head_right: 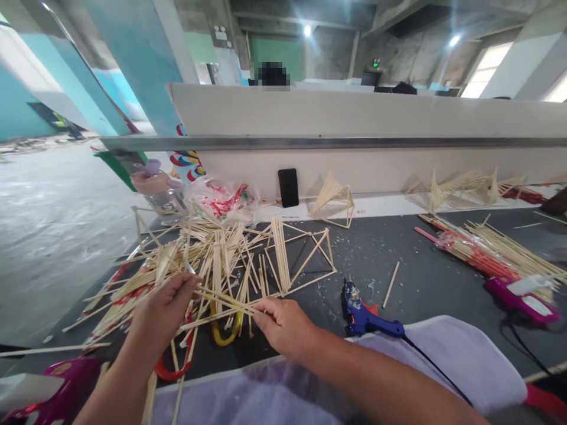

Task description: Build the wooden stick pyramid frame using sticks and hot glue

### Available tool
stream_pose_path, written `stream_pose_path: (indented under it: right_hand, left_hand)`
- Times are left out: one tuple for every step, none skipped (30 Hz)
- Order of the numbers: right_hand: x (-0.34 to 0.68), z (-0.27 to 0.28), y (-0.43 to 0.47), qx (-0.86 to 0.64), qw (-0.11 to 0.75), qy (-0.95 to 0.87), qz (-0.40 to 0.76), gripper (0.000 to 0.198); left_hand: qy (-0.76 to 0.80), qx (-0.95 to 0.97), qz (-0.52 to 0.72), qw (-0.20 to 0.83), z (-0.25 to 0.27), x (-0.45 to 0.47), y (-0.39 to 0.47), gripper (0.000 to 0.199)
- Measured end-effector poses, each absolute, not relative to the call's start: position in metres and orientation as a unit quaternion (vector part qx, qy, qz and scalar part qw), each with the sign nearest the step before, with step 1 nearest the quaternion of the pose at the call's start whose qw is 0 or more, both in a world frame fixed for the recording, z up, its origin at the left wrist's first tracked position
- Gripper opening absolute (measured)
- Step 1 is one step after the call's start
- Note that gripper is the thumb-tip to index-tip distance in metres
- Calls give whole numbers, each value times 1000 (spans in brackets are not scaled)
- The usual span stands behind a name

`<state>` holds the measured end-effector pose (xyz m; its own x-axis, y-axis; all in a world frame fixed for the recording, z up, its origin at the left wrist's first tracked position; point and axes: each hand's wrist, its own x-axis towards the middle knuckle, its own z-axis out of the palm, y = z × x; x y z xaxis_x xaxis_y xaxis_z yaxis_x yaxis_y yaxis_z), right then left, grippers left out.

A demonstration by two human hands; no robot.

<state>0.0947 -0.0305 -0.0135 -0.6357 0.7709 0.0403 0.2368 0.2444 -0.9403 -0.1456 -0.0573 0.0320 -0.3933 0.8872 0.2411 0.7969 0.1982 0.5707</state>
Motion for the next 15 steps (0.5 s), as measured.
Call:
stream_pose_path:
  right_hand:
    - [94, -13, -31, -334, 254, -737, 530, 28]
    - [94, -12, -31, -329, 246, -729, 548, 28]
    - [94, -11, -32, -326, 238, -719, 566, 28]
    - [93, -10, -32, -325, 233, -709, 581, 28]
    - [93, -8, -33, -325, 231, -701, 592, 28]
    - [93, -7, -34, -325, 232, -696, 597, 28]
    - [93, -5, -34, -324, 235, -695, 597, 27]
    - [93, -4, -34, -324, 239, -694, 597, 27]
    - [93, -4, -34, -323, 242, -691, 599, 27]
    - [94, -4, -34, -321, 245, -686, 605, 28]
    - [94, -4, -34, -319, 246, -679, 614, 28]
    - [94, -5, -33, -316, 247, -668, 627, 29]
    - [93, -7, -32, -311, 249, -655, 643, 30]
    - [93, -8, -31, -306, 250, -641, 658, 31]
    - [93, -9, -31, -301, 251, -630, 671, 33]
  left_hand:
    - [776, 543, 316, 61, 32, -145, -57, 27]
    - [780, 541, 311, 51, 33, -144, -57, 27]
    - [783, 539, 307, 41, 34, -144, -57, 26]
    - [785, 538, 305, 35, 34, -143, -57, 26]
    - [787, 537, 303, 31, 35, -143, -57, 25]
    - [787, 537, 303, 30, 36, -143, -56, 24]
    - [787, 537, 304, 29, 36, -143, -56, 24]
    - [786, 536, 306, 30, 36, -143, -56, 24]
    - [785, 536, 308, 32, 35, -143, -55, 24]
    - [783, 536, 313, 38, 34, -144, -55, 24]
    - [780, 535, 321, 47, 33, -145, -54, 24]
    - [776, 533, 332, 59, 31, -146, -54, 25]
    - [772, 529, 344, 74, 29, -147, -54, 25]
    - [769, 524, 357, 88, 27, -148, -53, 26]
    - [767, 517, 367, 100, 26, -150, -53, 27]
